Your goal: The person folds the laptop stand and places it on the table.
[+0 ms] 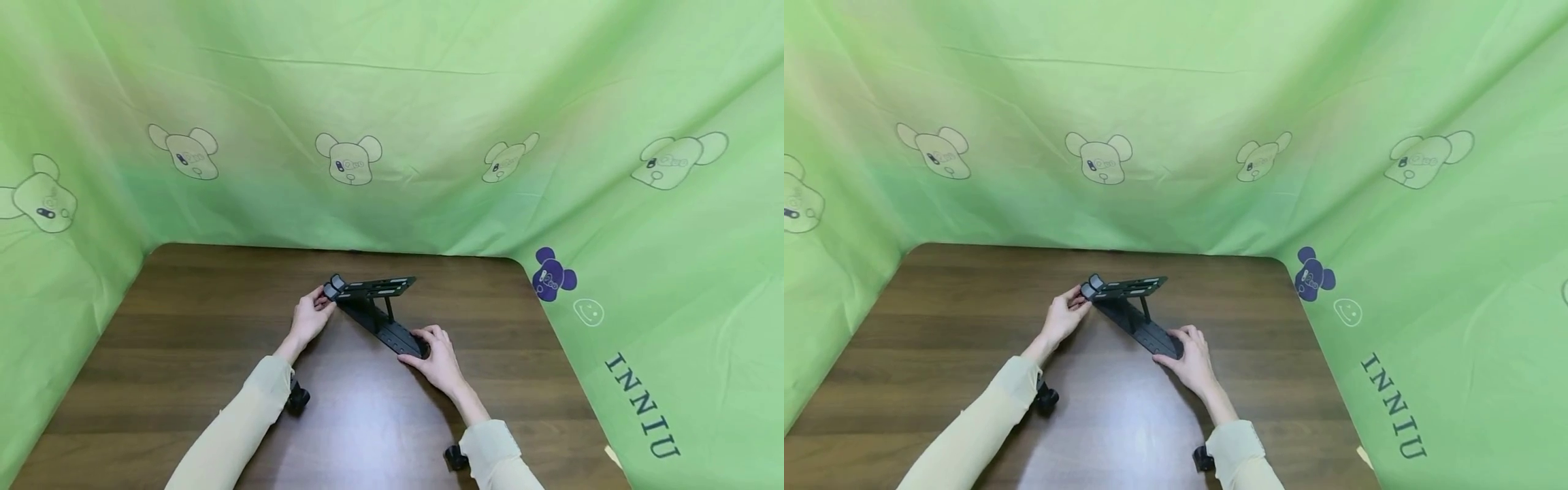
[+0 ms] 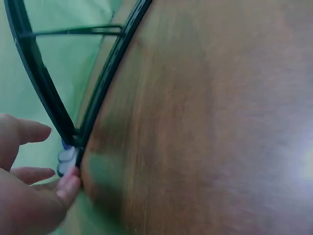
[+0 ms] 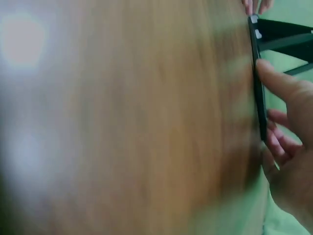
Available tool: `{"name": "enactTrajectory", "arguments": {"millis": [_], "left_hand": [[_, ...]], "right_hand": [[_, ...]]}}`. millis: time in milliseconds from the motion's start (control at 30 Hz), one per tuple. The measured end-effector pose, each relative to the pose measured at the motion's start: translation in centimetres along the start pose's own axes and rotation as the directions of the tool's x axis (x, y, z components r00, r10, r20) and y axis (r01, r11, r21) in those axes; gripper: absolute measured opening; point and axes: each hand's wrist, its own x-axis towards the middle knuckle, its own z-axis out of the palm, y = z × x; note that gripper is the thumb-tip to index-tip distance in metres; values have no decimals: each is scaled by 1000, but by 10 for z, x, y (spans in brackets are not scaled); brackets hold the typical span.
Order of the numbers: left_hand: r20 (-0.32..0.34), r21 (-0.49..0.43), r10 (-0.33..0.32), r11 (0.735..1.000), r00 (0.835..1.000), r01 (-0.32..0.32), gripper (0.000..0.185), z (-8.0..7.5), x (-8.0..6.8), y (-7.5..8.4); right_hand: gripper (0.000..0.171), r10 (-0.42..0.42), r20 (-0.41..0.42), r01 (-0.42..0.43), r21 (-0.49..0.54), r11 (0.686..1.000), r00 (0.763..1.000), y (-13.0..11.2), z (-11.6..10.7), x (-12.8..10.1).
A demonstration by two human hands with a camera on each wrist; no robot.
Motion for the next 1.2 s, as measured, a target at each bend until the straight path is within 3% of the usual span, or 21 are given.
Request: {"name": "enactTrajectory", "arguments": {"millis": [100, 200, 300, 433, 567, 1200], "left_hand": [[51, 188, 82, 978, 995, -90, 68, 7, -11, -3], [125, 376, 139, 910, 982, -176, 72, 14, -26, 0], [195, 508, 144, 831, 970, -225, 76, 21, -40, 6], [246, 572, 107, 787, 963, -233, 80, 29, -49, 6], [254, 581, 112, 776, 961, -244, 80, 30, -50, 7], [255, 580, 96, 781, 962, -232, 94, 26, -45, 8]], "right_hand": [[43, -5, -18, 6, 29, 1000, 1000, 14, -2, 0], [36, -52, -2, 52, -7, 999, 999, 15, -9, 4], [43, -89, 104, 99, -89, 991, 991, 5, -19, 9], [54, -40, 276, 92, -178, 980, 960, -5, -27, 12], [56, -4, 334, 68, -180, 981, 943, -9, -28, 12], [65, -58, 353, 97, -93, 991, 934, -26, -15, 5]]}}
